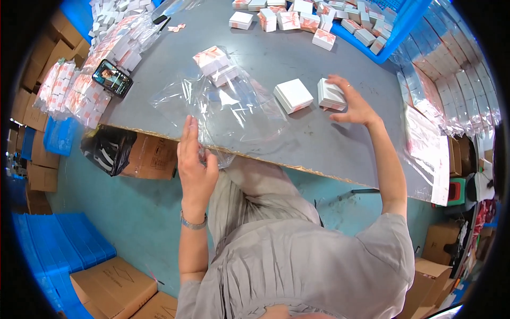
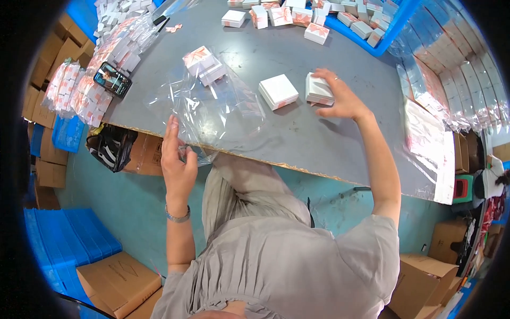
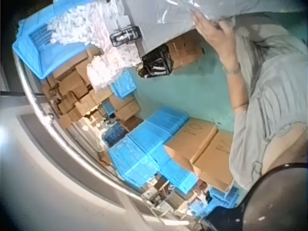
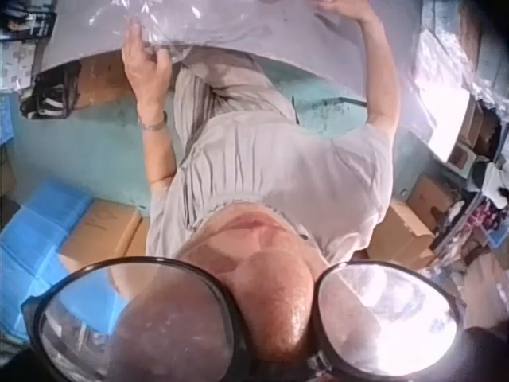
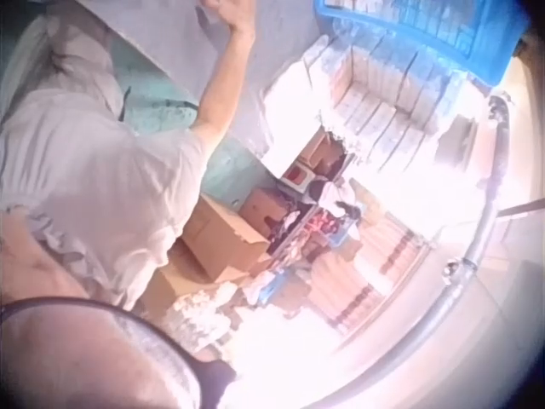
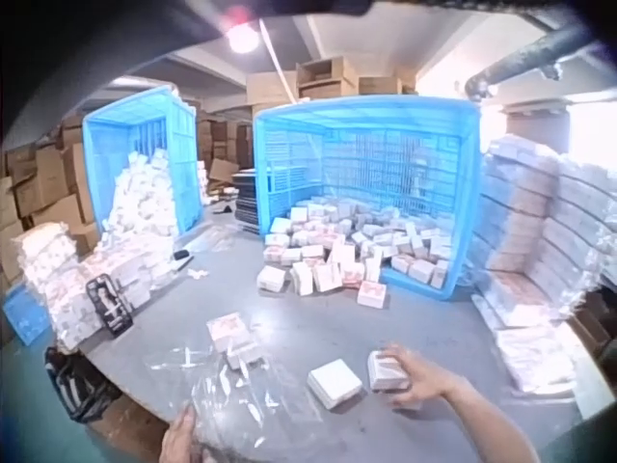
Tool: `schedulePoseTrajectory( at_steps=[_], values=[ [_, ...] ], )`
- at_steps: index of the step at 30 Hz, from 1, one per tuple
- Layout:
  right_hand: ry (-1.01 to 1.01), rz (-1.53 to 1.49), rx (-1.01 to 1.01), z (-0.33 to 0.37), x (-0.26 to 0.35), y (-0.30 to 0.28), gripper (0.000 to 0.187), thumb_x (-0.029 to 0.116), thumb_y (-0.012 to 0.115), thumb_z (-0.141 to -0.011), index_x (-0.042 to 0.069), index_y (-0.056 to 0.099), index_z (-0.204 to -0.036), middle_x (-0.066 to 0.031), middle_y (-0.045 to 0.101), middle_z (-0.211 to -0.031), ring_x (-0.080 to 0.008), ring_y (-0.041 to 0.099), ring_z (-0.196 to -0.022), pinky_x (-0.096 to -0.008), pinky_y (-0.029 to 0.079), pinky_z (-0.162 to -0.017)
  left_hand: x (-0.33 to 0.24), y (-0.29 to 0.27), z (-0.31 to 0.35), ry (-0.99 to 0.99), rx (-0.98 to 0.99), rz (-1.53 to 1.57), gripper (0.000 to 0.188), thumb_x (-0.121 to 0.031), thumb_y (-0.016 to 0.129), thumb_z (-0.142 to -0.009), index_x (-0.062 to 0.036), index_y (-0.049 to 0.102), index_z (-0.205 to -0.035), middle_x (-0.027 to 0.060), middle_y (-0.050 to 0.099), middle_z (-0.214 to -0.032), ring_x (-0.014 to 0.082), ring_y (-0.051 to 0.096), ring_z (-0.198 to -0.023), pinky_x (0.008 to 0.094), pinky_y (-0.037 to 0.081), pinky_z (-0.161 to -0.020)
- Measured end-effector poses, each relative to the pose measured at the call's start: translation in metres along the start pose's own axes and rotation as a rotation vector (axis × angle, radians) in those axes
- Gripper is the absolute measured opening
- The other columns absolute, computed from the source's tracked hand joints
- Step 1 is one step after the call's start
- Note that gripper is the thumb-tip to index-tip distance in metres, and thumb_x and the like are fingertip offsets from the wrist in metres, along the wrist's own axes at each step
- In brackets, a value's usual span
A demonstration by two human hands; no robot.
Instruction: Packing small gift boxes with pink bows into clear plastic bags.
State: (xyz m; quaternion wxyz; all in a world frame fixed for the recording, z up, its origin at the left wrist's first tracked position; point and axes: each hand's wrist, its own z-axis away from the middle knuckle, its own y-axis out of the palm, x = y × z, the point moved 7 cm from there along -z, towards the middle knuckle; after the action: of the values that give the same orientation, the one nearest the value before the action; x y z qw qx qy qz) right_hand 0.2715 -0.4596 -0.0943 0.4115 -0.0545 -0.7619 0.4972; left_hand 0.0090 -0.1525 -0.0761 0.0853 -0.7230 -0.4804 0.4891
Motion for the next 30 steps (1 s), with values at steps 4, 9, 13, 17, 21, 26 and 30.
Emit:
schedulePoseTrajectory(
  at_steps=[4, 9, 13, 17, 21, 26, 30],
  values=[
    [0.032, 0.148, 0.084, 0.004, -0.004, 0.005, 0.080, 0.030, 0.077, -0.060, 0.014, 0.050, -0.134, -0.0122, 0.049, -0.140, -0.0302, 0.046, -0.130, -0.0437, 0.037, -0.110, 0.003, 0.000, 0.000, -0.076, 0.005, 0.028, 0.067, 0.012, 0.046, -0.074, 0.0043, 0.044, -0.141, 0.0174, 0.043, -0.150, 0.0312, 0.056, -0.105, 0.0326, 0.050, -0.076],
    [0.153, -0.123, 0.307, -0.011, -0.007, -0.016, 0.047, 0.033, 0.066, -0.065, 0.005, 0.060, -0.103, -0.0107, 0.066, -0.096, -0.0208, 0.064, -0.087, -0.0333, 0.050, -0.069, 0.003, 0.001, 0.002, -0.022, 0.006, -0.050, 0.066, 0.012, 0.047, -0.075, 0.0045, 0.045, -0.140, 0.0175, 0.043, -0.151, 0.0335, 0.053, -0.121, 0.0340, 0.051, -0.080],
    [0.414, 0.146, 0.566, -0.028, -0.001, -0.011, 0.042, 0.037, 0.065, -0.070, 0.004, 0.065, -0.095, -0.0124, 0.067, -0.091, -0.0212, 0.065, -0.078, -0.0345, 0.050, -0.059, -0.001, -0.003, 0.001, -0.030, 0.000, -0.022, 0.065, 0.012, 0.046, -0.075, 0.0046, 0.045, -0.140, 0.0179, 0.042, -0.151, 0.0338, 0.053, -0.122, 0.0354, 0.051, -0.083],
    [0.539, 0.254, 0.464, -0.035, -0.032, -0.006, 0.054, 0.049, 0.068, -0.074, 0.004, 0.064, -0.103, -0.0147, 0.068, -0.097, -0.0243, 0.066, -0.085, -0.0375, 0.052, -0.068, 0.000, -0.005, 0.006, -0.055, 0.001, -0.001, 0.067, 0.012, 0.046, -0.075, 0.0036, 0.045, -0.141, 0.0176, 0.042, -0.151, 0.0328, 0.054, -0.119, 0.0350, 0.051, -0.083],
    [0.459, 0.397, 0.035, -0.034, -0.061, -0.028, 0.084, 0.070, 0.068, -0.071, 0.002, 0.057, -0.119, -0.0165, 0.068, -0.102, -0.0293, 0.068, -0.091, -0.0407, 0.054, -0.068, 0.001, -0.004, 0.006, -0.066, 0.018, -0.013, 0.068, 0.011, 0.047, -0.075, 0.0025, 0.044, -0.142, 0.0167, 0.043, -0.151, 0.0304, 0.056, -0.109, 0.0335, 0.051, -0.079],
    [0.479, 0.579, -0.207, -0.006, 0.002, -0.021, 0.076, 0.065, 0.066, -0.076, 0.001, 0.057, -0.117, -0.0236, 0.066, -0.110, -0.0372, 0.064, -0.104, -0.0444, 0.052, -0.086, 0.009, -0.009, 0.004, -0.102, -0.010, 0.041, 0.069, 0.011, 0.047, -0.075, 0.0022, 0.044, -0.143, 0.0165, 0.043, -0.151, 0.0306, 0.056, -0.108, 0.0337, 0.050, -0.081],
    [0.557, 0.533, -0.144, -0.011, 0.006, 0.001, 0.055, 0.047, 0.061, -0.079, 0.001, 0.059, -0.109, -0.0259, 0.064, -0.111, -0.0410, 0.062, -0.102, -0.0484, 0.051, -0.086, 0.014, -0.005, 0.004, 0.001, -0.007, -0.034, 0.070, 0.010, 0.050, -0.074, 0.0010, 0.044, -0.143, 0.0173, 0.042, -0.151, 0.0344, 0.054, -0.119, 0.0369, 0.048, -0.092]
  ],
)
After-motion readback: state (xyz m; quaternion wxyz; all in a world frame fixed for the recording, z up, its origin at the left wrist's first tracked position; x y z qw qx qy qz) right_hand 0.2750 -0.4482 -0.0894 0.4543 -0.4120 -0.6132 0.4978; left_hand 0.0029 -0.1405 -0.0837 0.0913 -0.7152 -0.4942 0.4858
